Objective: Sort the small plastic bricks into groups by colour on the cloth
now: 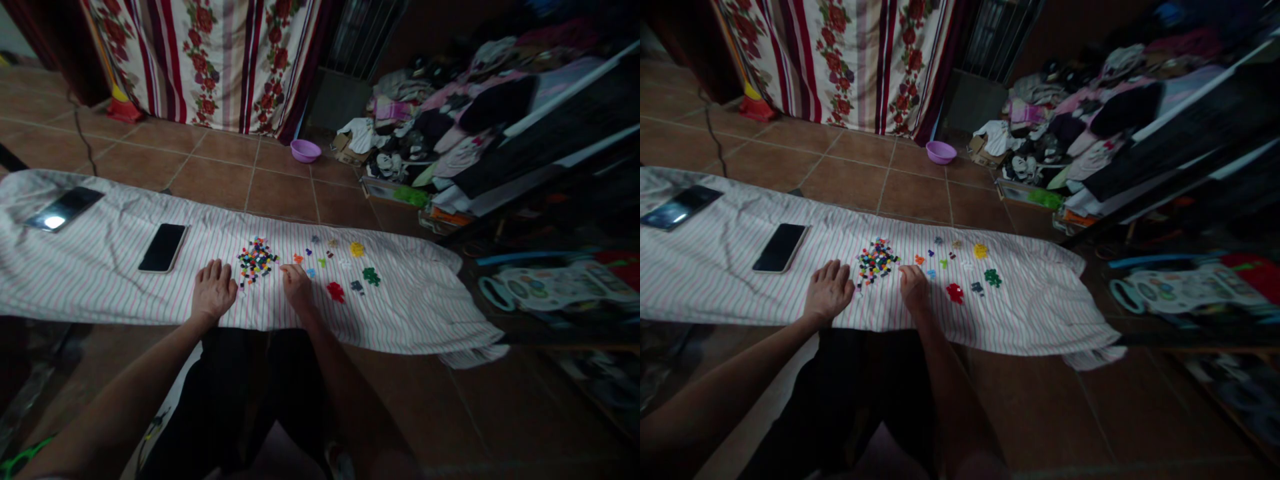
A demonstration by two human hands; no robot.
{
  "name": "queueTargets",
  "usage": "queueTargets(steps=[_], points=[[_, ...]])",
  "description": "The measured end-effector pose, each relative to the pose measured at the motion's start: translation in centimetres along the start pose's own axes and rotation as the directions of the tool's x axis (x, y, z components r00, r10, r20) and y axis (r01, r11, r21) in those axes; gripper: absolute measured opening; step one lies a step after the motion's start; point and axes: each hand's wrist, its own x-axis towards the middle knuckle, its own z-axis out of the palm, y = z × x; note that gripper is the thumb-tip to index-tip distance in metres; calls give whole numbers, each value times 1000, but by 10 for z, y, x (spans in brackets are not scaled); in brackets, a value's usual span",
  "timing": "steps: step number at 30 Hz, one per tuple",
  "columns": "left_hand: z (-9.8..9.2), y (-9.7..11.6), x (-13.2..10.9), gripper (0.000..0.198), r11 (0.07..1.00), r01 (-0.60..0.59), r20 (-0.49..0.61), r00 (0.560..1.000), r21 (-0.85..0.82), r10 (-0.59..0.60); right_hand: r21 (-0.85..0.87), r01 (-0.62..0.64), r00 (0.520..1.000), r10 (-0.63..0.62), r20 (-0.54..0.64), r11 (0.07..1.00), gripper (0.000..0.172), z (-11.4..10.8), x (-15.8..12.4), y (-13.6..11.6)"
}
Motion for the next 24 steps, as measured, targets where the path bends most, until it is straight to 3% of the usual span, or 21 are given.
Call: queueTargets(steps=[8, 16, 24], points=[[1, -1, 0, 40, 1000, -12, -13, 1000, 8, 12, -18, -41, 997, 40, -60, 999, 30, -10, 25, 29], [5, -3, -1, 41, 999, -18, -22, 1000, 37, 18, -101, -176, 983, 180, 33, 979, 32, -23, 48, 51], [3, -1, 0, 42, 1000, 0, -1, 1000, 29, 0, -167, -161, 971, 186, 149, 973, 29, -21, 59, 49]])
